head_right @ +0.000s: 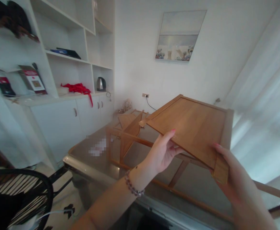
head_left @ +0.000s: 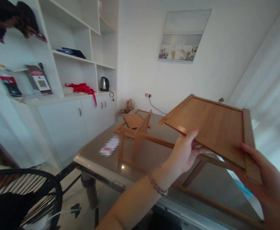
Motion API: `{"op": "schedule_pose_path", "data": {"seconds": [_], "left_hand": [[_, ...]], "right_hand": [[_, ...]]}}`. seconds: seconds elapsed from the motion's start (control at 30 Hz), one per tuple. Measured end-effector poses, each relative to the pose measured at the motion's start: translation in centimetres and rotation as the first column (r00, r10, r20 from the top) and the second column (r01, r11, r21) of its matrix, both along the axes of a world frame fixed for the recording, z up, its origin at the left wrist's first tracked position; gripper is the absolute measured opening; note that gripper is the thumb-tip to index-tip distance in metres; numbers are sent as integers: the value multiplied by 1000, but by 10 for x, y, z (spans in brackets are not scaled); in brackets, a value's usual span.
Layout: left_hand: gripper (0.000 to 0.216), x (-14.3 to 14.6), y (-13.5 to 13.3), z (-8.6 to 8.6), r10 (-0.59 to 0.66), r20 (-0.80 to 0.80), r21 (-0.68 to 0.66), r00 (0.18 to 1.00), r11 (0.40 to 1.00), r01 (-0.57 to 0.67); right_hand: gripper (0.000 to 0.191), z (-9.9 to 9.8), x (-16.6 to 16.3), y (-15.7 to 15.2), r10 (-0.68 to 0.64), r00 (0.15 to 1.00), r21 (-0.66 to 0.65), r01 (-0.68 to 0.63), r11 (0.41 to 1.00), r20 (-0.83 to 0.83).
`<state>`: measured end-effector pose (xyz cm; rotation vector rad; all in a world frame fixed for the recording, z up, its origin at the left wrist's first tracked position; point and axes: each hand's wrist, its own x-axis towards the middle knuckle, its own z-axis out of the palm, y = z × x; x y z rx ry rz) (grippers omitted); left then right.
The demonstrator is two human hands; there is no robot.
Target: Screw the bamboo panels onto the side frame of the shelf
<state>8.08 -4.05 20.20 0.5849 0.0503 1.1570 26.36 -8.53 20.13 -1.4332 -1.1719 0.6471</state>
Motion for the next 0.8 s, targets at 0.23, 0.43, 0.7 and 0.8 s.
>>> {"op": "schedule_pose_path", "data": {"seconds": [0.23, 0.43, 0.7, 0.8], "left_hand": [[27, -6, 9, 14, 79, -76, 26, 994, 997, -78], [19, 1, 35, 23, 246, -166, 143, 955, 964, -223], [27, 27, 82, 24, 684, -283, 601, 672, 673, -432], [33, 33, 86, 19, 793, -268, 720, 547, 542, -434]], "right_hand": [[25, 12, -24, -7, 102, 915, 73, -80, 994, -391], [36, 9, -9, -23, 157, 949, 220, -97, 971, -272], [26, 29, -15, -32, 129, 982, 209, -98, 973, -139], [24, 49, -18, -24, 161, 985, 197, -146, 969, -65]]}}
